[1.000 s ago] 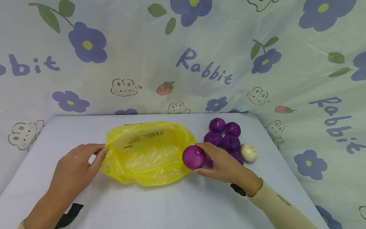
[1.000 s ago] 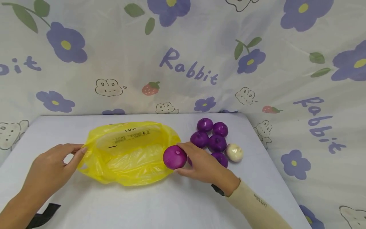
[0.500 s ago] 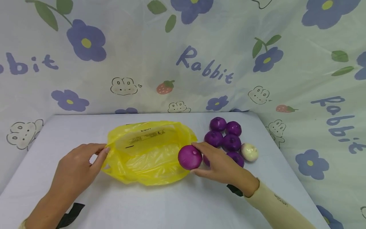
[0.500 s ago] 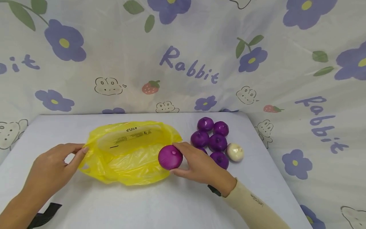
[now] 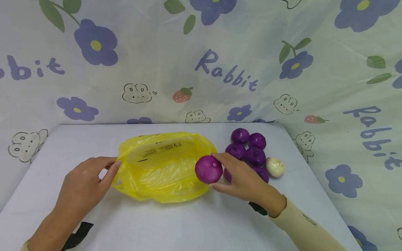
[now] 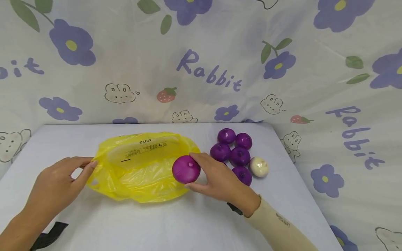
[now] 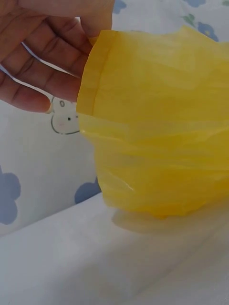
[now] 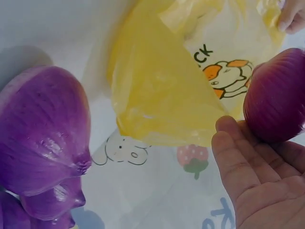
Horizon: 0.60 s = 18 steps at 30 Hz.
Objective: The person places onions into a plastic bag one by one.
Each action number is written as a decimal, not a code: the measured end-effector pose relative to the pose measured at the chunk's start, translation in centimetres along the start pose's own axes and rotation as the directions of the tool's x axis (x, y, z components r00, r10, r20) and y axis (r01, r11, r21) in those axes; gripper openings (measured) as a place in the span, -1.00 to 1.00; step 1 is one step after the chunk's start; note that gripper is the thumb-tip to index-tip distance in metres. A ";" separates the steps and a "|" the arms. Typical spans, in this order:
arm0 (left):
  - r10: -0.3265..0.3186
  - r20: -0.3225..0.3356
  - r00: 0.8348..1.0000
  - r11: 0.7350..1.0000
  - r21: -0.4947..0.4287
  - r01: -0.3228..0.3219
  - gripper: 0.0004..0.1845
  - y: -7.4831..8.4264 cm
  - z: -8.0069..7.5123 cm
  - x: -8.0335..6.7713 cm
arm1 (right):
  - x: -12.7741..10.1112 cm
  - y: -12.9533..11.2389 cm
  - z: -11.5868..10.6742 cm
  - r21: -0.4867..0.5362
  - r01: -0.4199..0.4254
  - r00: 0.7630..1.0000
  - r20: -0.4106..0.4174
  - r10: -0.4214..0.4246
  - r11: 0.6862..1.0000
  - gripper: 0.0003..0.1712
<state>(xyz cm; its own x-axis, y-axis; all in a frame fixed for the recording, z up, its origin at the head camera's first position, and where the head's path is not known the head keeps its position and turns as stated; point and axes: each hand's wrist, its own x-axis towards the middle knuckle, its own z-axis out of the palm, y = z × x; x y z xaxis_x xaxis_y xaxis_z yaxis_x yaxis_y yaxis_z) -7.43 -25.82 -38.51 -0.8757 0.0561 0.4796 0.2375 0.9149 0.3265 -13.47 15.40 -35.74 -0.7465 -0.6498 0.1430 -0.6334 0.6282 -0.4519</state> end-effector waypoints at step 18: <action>-0.006 0.011 1.000 1.000 -0.002 0.006 -0.69 0.1 -0.2 0.0 | 0.4 -1.2 0.5 0.021 0.053 0.999 -0.004 -0.053 0.998 -0.03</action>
<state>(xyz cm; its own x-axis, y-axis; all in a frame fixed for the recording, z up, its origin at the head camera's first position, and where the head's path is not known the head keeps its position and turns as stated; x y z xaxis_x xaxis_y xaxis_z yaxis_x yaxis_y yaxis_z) -7.29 -25.79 -38.36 -0.8815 0.0546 0.4690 0.2327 0.9146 0.3308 -12.94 14.18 -35.55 -0.7127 -0.6805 0.1703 -0.6677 0.5835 -0.4623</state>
